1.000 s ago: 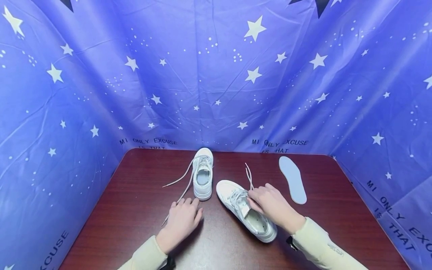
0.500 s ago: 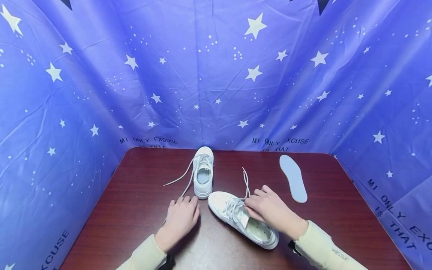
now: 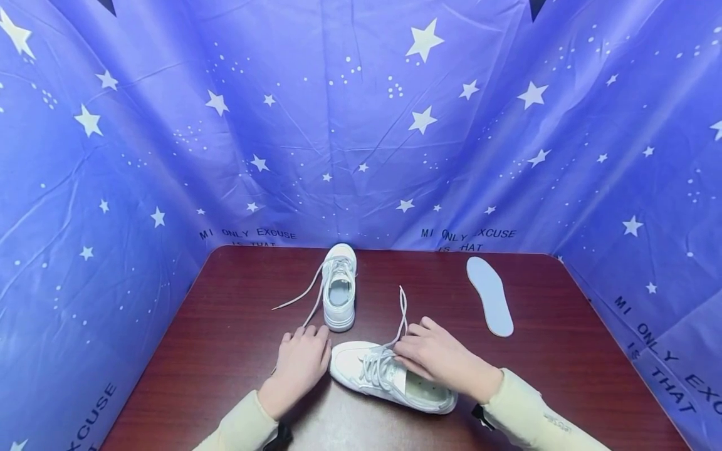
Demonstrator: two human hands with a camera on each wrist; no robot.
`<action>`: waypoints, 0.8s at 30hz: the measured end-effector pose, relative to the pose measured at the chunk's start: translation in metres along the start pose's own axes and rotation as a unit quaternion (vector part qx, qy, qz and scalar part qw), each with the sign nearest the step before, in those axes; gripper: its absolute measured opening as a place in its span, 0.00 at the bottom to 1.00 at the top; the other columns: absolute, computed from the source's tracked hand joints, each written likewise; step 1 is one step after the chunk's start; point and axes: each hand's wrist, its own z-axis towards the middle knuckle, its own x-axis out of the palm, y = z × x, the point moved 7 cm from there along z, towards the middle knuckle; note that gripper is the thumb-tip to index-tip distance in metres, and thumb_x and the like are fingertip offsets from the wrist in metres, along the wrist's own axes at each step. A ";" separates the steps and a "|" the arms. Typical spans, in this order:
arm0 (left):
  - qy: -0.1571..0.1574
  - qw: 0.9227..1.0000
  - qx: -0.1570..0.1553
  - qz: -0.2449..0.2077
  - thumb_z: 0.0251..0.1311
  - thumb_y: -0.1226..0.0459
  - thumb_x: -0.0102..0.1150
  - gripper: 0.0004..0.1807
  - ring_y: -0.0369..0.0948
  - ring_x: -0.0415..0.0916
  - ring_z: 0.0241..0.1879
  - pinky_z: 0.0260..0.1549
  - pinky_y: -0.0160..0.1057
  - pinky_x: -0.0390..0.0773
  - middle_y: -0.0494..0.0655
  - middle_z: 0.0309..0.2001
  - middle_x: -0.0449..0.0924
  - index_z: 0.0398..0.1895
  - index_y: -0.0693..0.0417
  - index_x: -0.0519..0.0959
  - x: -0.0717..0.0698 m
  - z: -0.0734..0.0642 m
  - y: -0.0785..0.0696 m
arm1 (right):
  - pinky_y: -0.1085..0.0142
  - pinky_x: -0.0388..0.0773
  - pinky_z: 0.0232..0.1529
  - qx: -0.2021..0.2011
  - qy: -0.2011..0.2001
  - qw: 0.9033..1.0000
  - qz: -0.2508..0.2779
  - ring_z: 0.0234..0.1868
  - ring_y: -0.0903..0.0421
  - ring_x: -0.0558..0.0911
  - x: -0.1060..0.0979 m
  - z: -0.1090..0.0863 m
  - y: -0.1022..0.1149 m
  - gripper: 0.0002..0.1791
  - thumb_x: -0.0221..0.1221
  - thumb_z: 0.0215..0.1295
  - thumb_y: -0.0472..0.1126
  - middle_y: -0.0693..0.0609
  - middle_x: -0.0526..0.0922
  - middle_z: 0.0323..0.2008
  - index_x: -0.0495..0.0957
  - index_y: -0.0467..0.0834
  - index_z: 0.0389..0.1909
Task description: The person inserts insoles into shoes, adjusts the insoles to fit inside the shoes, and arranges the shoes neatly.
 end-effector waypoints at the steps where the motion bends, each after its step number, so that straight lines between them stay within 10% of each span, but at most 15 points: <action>1: 0.003 1.000 -0.002 -0.001 0.60 0.60 0.66 0.08 0.51 0.80 0.32 0.28 0.49 0.72 0.50 0.29 0.81 0.34 0.54 0.79 0.000 0.000 0.000 | 0.65 0.62 0.37 -0.002 0.001 1.000 0.005 0.32 0.59 0.74 0.002 0.002 0.001 0.06 0.61 0.72 0.46 0.64 0.81 0.29 0.78 0.51 0.34; 24: 0.014 1.000 0.001 -0.014 0.61 0.58 0.66 0.08 0.49 0.78 0.29 0.26 0.46 0.68 0.49 0.27 0.81 0.32 0.53 0.79 0.008 -0.001 -0.004 | 0.65 0.66 0.40 -0.019 0.019 0.999 0.020 0.37 0.60 0.76 0.026 0.020 0.001 0.09 0.64 0.69 0.46 0.64 0.79 0.28 0.75 0.52 0.31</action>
